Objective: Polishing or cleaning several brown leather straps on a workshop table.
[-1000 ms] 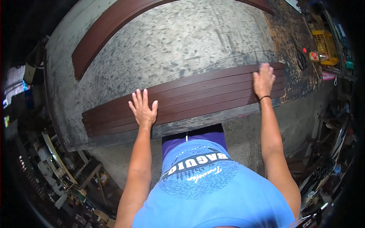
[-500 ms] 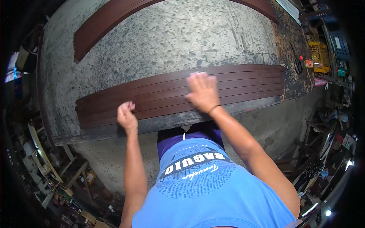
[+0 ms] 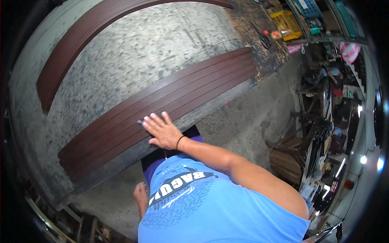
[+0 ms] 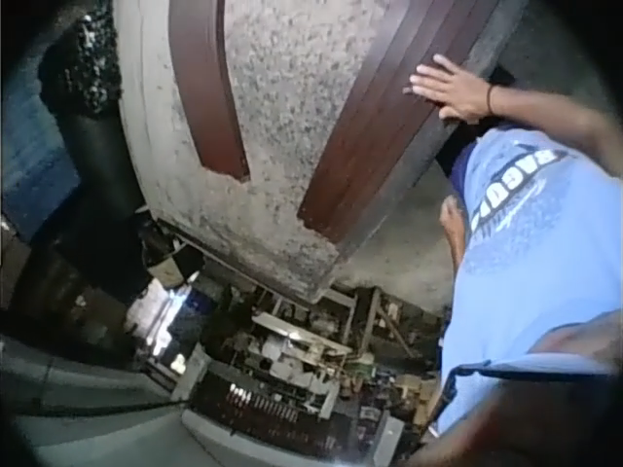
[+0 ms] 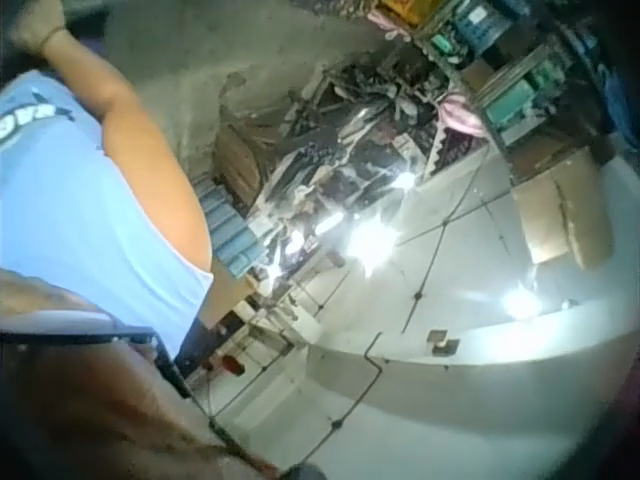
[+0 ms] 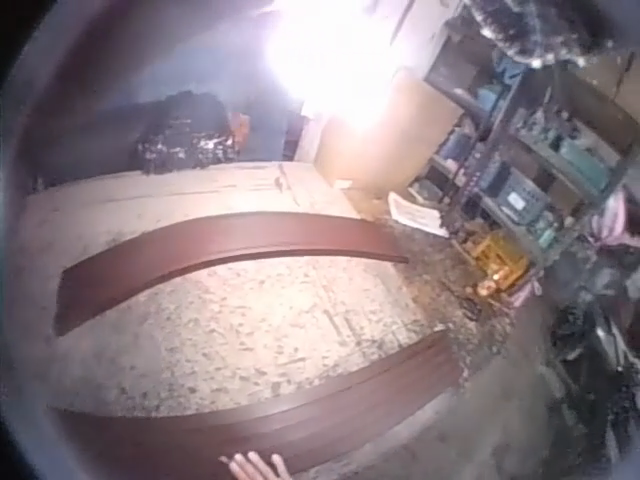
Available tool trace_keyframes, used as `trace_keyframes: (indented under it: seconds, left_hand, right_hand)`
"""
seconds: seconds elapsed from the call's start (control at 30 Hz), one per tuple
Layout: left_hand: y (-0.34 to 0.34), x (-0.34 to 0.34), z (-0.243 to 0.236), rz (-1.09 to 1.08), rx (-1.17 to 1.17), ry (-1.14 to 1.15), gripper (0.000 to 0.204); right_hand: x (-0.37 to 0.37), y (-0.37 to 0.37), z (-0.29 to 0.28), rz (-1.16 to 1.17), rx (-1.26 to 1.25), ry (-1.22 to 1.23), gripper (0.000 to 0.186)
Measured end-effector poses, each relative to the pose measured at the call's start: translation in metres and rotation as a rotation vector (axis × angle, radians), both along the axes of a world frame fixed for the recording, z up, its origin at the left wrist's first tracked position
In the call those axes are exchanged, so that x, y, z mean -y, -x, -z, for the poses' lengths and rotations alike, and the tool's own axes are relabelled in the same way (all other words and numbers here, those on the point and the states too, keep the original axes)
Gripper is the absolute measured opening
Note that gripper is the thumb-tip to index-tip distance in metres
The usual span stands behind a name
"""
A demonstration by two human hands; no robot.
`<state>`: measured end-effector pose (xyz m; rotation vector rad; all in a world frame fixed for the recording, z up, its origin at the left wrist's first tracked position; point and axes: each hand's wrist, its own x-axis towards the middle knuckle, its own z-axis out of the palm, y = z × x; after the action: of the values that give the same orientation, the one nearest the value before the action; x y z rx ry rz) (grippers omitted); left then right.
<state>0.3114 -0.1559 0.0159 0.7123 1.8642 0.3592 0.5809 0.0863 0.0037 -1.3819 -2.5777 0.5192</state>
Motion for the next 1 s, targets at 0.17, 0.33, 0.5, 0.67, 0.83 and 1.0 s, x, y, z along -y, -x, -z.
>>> trace_keyframes:
  seconds: [0.17,0.33,0.5,0.67,0.83,1.0]
  left_hand:
    - [0.047,-0.071,-0.015,-0.062,-0.281,-0.350,0.028]
    - [-0.004,-0.191,-0.029,0.278,-0.484,-0.734,0.027]
    - [-0.195,-0.316,-0.046,0.630,-0.293,-0.851,0.046]
    - [-0.338,-0.394,-0.031,0.888,-0.224,-0.976,0.043]
    - [-0.397,-0.428,0.010,0.986,-0.439,-1.132,0.047]
    - [-0.409,-0.446,0.006,0.965,-0.548,-0.906,0.030]
  right_hand:
    - [-0.059,-0.202,-0.006,0.598,0.467,-0.106,0.070]
    - [-0.095,-0.285,0.027,1.142,0.413,-0.211,0.066]
    - [-0.029,-0.187,-0.009,0.386,0.026,-0.141,0.075]
    - [-0.109,-0.380,0.001,0.714,0.292,-0.265,0.053]
    - [-0.118,-0.538,0.013,1.119,0.241,-0.321,0.030]
    - [-0.121,-0.521,-0.006,1.278,0.203,-0.118,0.026]
